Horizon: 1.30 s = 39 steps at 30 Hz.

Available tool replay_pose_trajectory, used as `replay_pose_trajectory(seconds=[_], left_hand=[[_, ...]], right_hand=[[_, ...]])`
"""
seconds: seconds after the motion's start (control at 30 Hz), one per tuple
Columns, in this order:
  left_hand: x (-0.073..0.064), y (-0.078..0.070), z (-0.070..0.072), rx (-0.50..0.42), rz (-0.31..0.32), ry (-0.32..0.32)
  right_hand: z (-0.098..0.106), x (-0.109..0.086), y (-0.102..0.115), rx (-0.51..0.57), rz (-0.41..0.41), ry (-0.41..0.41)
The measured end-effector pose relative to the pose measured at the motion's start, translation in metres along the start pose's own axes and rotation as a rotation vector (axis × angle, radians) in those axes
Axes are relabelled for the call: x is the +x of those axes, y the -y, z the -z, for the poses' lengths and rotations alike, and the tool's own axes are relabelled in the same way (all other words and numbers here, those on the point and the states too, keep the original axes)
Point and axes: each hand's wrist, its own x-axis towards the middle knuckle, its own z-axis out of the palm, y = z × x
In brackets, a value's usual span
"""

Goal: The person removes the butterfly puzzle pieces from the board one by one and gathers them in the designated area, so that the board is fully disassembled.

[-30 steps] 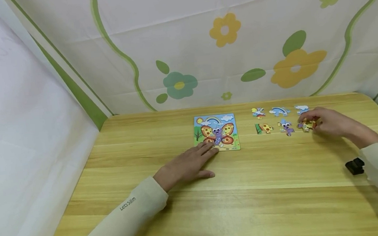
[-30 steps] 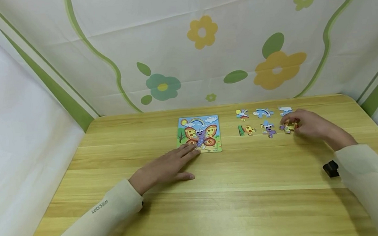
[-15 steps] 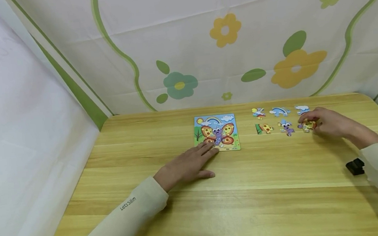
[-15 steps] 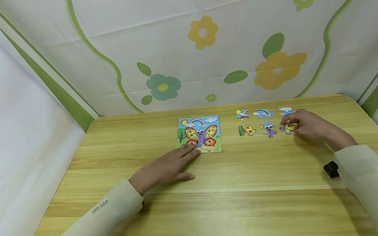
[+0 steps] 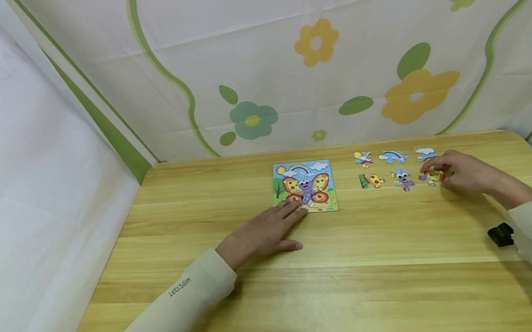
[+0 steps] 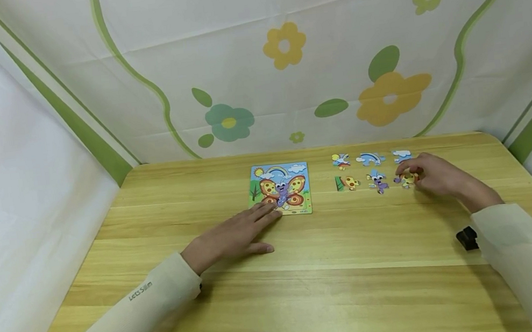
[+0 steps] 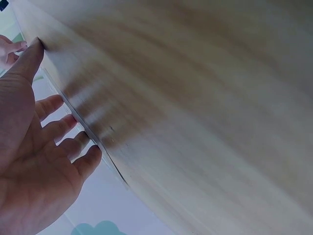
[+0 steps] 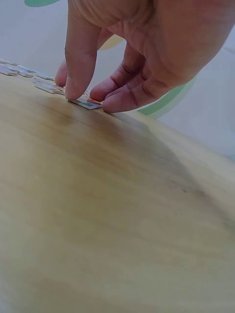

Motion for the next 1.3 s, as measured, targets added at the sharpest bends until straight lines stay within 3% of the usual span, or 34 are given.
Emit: replay_pose_trajectory(seconds=[0.93, 1.3], left_hand=[[-0.002, -0.001, 0.001, -0.016, 0.003, -0.003], [-0.001, -0.002, 0.003, -0.006, 0.000, -0.002]], right_hand=[[0.003, -0.002, 0.003, 0.016, -0.029, 0.005], [0.005, 0.002, 0.016, 0.011, -0.067, -0.004]])
